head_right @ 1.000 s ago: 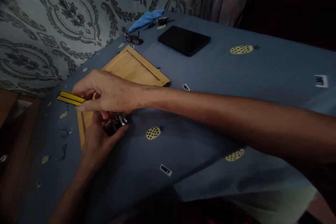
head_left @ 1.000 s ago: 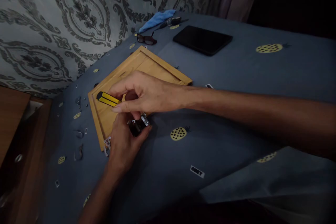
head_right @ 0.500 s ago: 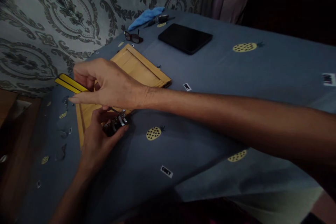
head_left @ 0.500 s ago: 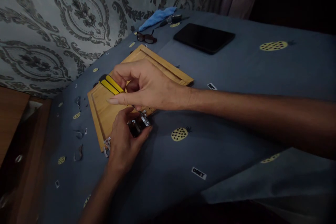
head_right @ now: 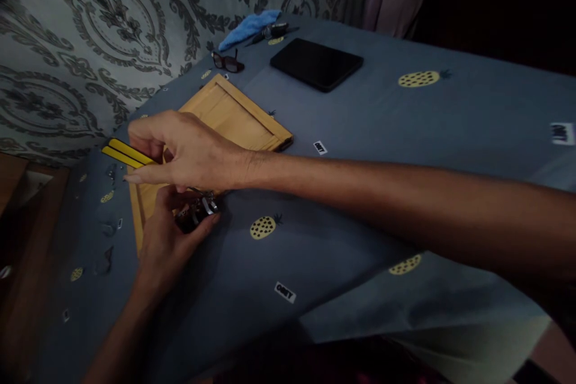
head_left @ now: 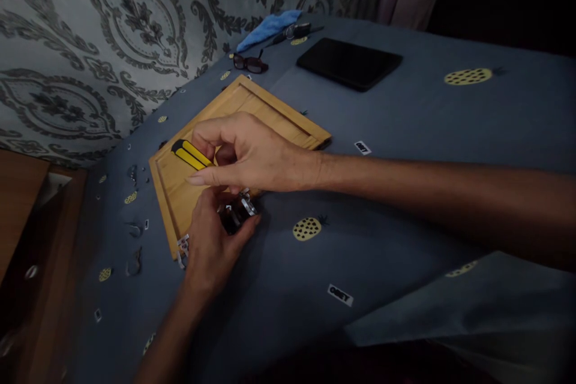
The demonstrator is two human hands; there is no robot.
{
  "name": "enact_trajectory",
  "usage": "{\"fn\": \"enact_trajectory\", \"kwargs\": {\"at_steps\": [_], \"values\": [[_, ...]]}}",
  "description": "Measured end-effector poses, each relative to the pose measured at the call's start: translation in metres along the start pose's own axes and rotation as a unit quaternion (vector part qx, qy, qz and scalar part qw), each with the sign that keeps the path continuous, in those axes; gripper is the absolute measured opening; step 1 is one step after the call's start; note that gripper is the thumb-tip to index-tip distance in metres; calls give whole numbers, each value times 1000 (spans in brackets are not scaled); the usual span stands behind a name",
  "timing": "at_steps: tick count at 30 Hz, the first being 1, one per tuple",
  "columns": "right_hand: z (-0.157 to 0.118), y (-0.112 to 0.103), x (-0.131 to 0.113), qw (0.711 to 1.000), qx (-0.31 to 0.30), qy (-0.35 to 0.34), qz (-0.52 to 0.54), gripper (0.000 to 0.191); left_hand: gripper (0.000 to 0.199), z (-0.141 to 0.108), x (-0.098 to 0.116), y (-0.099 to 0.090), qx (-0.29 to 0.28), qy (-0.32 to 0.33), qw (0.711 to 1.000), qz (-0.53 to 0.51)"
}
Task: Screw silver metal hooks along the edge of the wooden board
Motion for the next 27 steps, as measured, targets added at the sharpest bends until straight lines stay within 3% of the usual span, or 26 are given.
{"fn": "enact_trajectory", "kwargs": {"at_steps": [5, 12, 20, 27], "values": [[1, -2, 0, 999, -19, -27, 23, 37, 39, 1, 2, -2, -1, 10, 1000, -5], [1, -17, -16, 991, -135, 14, 15, 27, 38, 1, 2, -1, 0, 0, 1000, -4], [2, -7, -1, 995, -54, -46, 76, 43, 39, 0, 4, -3, -3, 9, 1000, 1], [2, -13, -8, 993, -97, -17, 63, 29, 41, 1, 2, -1, 4, 11, 1000, -3]]}}
Point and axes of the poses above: each hand's wrist, its own z-axis towards the middle knuckle, its own y-axis out of the palm, x = y × z, the point moved 1 cm from there along z, towards the middle knuckle, and after that the axes turned 7 degrees about z, right-handed, at the moved point
